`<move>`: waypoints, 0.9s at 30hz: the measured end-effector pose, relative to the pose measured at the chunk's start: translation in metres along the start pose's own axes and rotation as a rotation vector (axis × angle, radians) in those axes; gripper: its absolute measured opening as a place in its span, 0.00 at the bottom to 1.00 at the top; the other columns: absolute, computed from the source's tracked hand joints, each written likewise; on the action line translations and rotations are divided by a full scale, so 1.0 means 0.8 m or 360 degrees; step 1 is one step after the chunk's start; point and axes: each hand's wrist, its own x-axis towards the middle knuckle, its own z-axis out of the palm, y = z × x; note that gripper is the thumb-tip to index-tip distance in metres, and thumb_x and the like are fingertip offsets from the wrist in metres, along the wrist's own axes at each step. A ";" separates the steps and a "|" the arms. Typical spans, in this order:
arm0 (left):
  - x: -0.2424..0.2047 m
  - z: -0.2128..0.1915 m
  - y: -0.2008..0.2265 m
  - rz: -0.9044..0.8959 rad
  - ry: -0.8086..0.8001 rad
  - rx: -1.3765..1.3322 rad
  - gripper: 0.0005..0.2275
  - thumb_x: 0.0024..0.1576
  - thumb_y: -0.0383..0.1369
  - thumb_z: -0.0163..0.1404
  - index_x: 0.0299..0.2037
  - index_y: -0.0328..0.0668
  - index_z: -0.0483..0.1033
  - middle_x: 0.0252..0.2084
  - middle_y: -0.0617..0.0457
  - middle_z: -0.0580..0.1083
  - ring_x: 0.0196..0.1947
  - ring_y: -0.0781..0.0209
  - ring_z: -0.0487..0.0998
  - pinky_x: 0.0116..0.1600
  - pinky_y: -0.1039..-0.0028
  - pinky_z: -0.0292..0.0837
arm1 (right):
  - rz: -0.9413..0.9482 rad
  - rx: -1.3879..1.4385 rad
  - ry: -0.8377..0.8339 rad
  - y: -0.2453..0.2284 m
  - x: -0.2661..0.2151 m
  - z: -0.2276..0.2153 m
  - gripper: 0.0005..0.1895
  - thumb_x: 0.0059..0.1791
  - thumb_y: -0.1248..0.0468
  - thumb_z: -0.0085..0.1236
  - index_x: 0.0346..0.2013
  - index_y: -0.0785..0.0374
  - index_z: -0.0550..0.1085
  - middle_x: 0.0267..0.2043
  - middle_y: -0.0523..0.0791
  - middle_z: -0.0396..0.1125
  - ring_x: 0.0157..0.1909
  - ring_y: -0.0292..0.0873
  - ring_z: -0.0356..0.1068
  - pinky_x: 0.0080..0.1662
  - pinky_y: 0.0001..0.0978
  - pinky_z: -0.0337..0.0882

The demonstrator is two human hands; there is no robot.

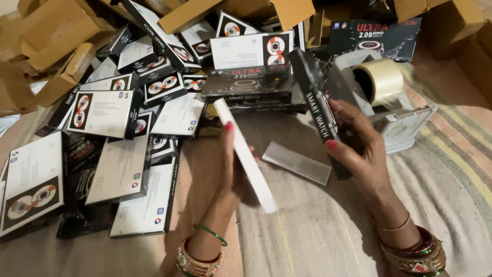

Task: The person opens a smartwatch box, places the watch and accessories inside, closes the box, puts it into a cardboard shipping box, and seals the box with packing tape. The process is repeated for multiple units.

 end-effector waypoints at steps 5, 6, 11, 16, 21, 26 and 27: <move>-0.013 -0.006 0.016 0.0739 -0.0046 0.1327 0.57 0.48 0.53 0.59 0.75 0.30 0.29 0.69 0.30 0.55 0.69 0.41 0.61 0.68 0.60 0.59 | -0.0486 -0.1044 0.0058 -0.010 -0.003 0.000 0.41 0.33 0.60 0.68 0.61 0.64 0.73 0.70 0.58 0.56 0.70 0.58 0.56 0.66 0.52 0.61; -0.019 -0.004 0.018 0.0803 -0.0058 0.1437 0.58 0.50 0.53 0.60 0.75 0.28 0.27 0.72 0.26 0.52 0.72 0.38 0.57 0.71 0.60 0.54 | -0.0461 -0.1157 0.0042 -0.010 -0.002 0.001 0.41 0.31 0.59 0.70 0.60 0.63 0.74 0.70 0.58 0.56 0.69 0.60 0.55 0.66 0.54 0.61; -0.041 0.007 0.028 0.0843 -0.0261 0.1071 0.52 0.44 0.46 0.55 0.75 0.37 0.33 0.59 0.33 0.68 0.59 0.43 0.74 0.63 0.59 0.69 | -0.0486 -0.1375 -0.0038 -0.009 0.004 0.005 0.38 0.32 0.59 0.72 0.57 0.58 0.76 0.71 0.58 0.56 0.71 0.63 0.53 0.66 0.59 0.58; -0.043 0.001 0.042 0.1156 -0.0582 0.0533 0.45 0.51 0.41 0.53 0.77 0.33 0.42 0.53 0.35 0.65 0.54 0.48 0.68 0.61 0.55 0.67 | -0.0744 -0.1292 0.0034 -0.006 -0.005 0.006 0.26 0.39 0.61 0.69 0.51 0.63 0.78 0.67 0.57 0.61 0.71 0.60 0.57 0.67 0.55 0.62; -0.055 -0.014 0.074 0.1089 -0.0952 -0.0084 0.40 0.58 0.39 0.54 0.76 0.30 0.46 0.62 0.37 0.64 0.62 0.42 0.67 0.65 0.51 0.61 | -0.0807 -0.0884 -0.0155 -0.006 -0.015 0.013 0.05 0.51 0.64 0.63 0.40 0.60 0.80 0.47 0.45 0.77 0.44 0.39 0.79 0.45 0.32 0.79; -0.081 -0.017 0.085 0.0749 -0.0862 -0.0461 0.41 0.48 0.45 0.52 0.71 0.33 0.55 0.65 0.34 0.66 0.68 0.38 0.67 0.71 0.39 0.60 | -0.0673 -0.0984 -0.0558 -0.010 -0.021 0.041 0.14 0.45 0.63 0.63 0.44 0.63 0.80 0.38 0.49 0.74 0.35 0.45 0.76 0.39 0.36 0.77; -0.084 -0.016 0.085 0.0718 -0.0852 -0.0468 0.40 0.47 0.46 0.52 0.71 0.35 0.56 0.64 0.34 0.65 0.68 0.38 0.66 0.70 0.36 0.59 | -0.0637 -0.1036 -0.0645 -0.011 -0.019 0.048 0.17 0.44 0.63 0.64 0.46 0.64 0.80 0.38 0.50 0.74 0.34 0.47 0.75 0.38 0.37 0.77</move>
